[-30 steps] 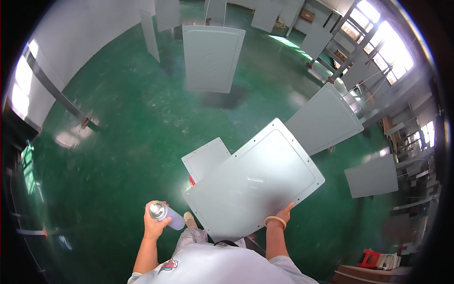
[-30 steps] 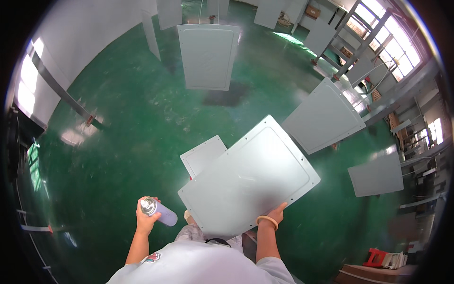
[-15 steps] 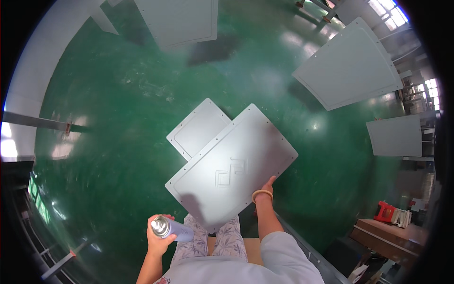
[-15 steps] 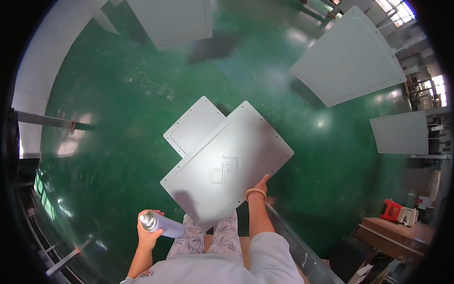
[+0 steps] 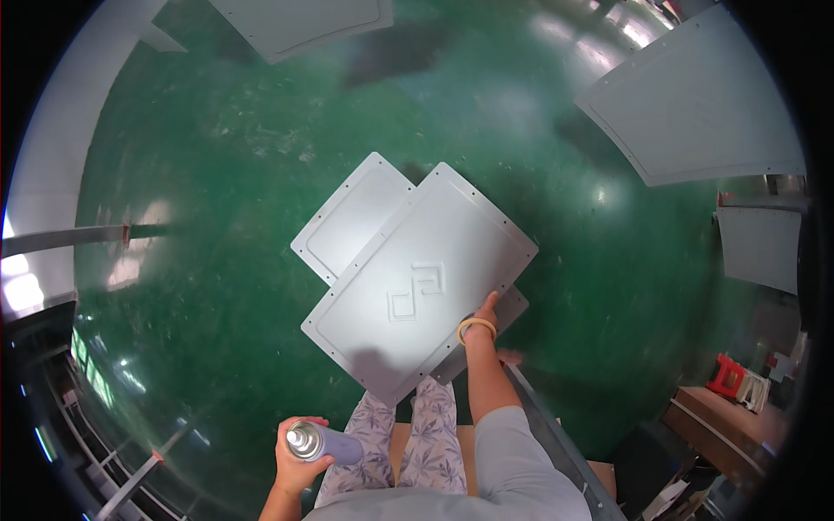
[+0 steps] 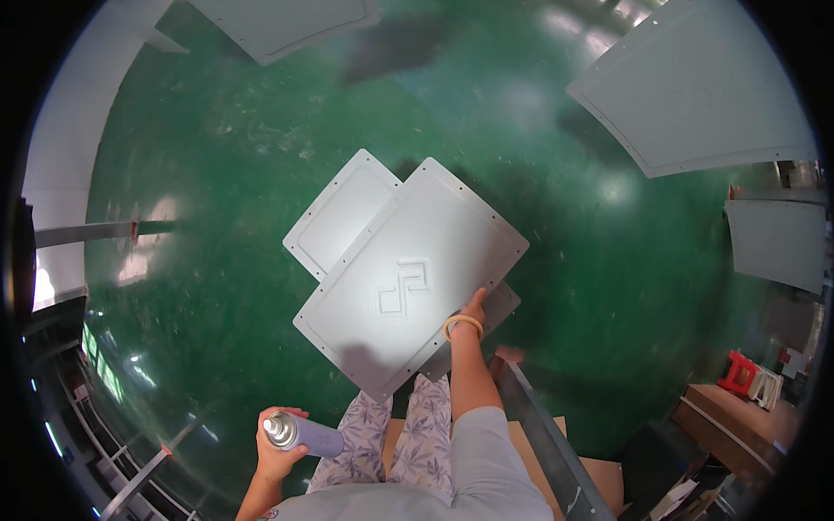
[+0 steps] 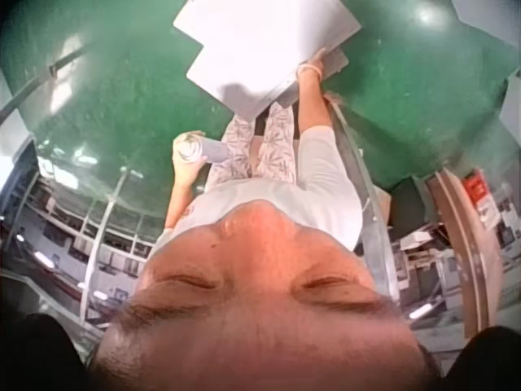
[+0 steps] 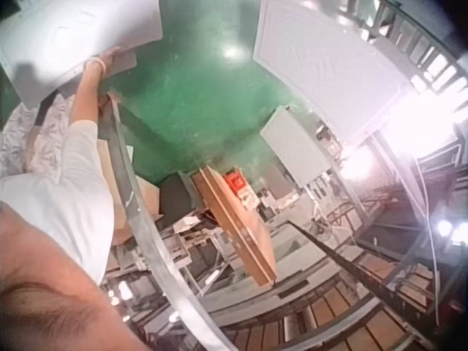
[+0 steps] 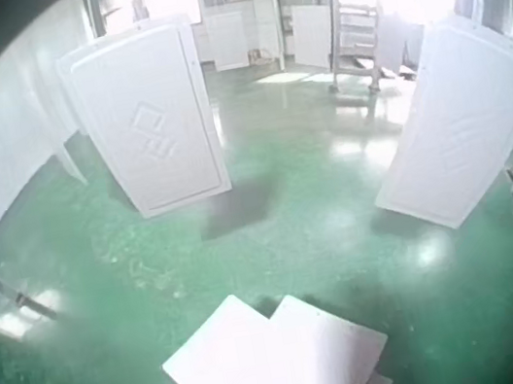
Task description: The person picks up a spray can, sprays hanging metal panels with spray paint, and removes the panels to stack them onto a stool by hand.
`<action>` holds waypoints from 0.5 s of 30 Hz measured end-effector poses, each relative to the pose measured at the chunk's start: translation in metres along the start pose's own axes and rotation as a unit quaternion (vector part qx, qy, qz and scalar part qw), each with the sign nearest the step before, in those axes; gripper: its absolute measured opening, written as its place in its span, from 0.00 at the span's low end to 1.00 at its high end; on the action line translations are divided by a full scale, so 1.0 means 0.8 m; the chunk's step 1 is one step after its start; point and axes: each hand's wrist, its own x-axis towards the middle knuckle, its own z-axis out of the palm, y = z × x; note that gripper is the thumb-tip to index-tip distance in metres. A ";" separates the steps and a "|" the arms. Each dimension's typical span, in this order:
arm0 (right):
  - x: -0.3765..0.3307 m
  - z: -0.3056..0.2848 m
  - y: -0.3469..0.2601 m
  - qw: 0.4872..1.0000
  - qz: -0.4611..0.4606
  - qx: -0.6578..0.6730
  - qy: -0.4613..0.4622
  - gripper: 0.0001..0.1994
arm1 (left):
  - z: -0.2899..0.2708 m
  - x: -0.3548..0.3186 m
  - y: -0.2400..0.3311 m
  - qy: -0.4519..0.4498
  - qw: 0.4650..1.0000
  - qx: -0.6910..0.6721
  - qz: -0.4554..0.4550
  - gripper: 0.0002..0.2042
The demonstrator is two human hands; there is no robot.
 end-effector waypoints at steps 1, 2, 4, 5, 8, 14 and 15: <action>0.003 0.004 0.002 0.999 -0.019 -0.021 0.025 0.42 | 0.002 0.003 0.002 -0.003 1.000 -0.004 0.003 0.36; 0.005 0.004 0.005 0.998 -0.041 -0.050 0.029 0.41 | 0.003 0.003 0.003 -0.005 1.000 -0.001 0.001 0.36; 0.012 0.007 0.009 0.996 -0.056 -0.055 0.043 0.38 | 0.003 0.003 0.004 0.001 1.000 -0.003 0.001 0.36; 0.014 0.005 0.011 0.992 -0.077 -0.090 0.050 0.37 | 0.005 0.003 0.006 0.002 1.000 -0.007 -0.001 0.36; 0.029 0.010 0.027 0.967 -0.164 -0.165 0.100 0.33 | 0.005 0.001 0.008 -0.001 1.000 -0.001 -0.004 0.37; 0.042 0.008 0.050 0.920 -0.299 -0.184 0.173 0.16 | 0.011 -0.003 0.009 -0.011 1.000 0.003 0.002 0.36; 0.037 0.013 0.048 0.918 -0.289 -0.220 0.158 0.17 | 0.011 -0.006 0.011 -0.004 1.000 -0.001 0.002 0.36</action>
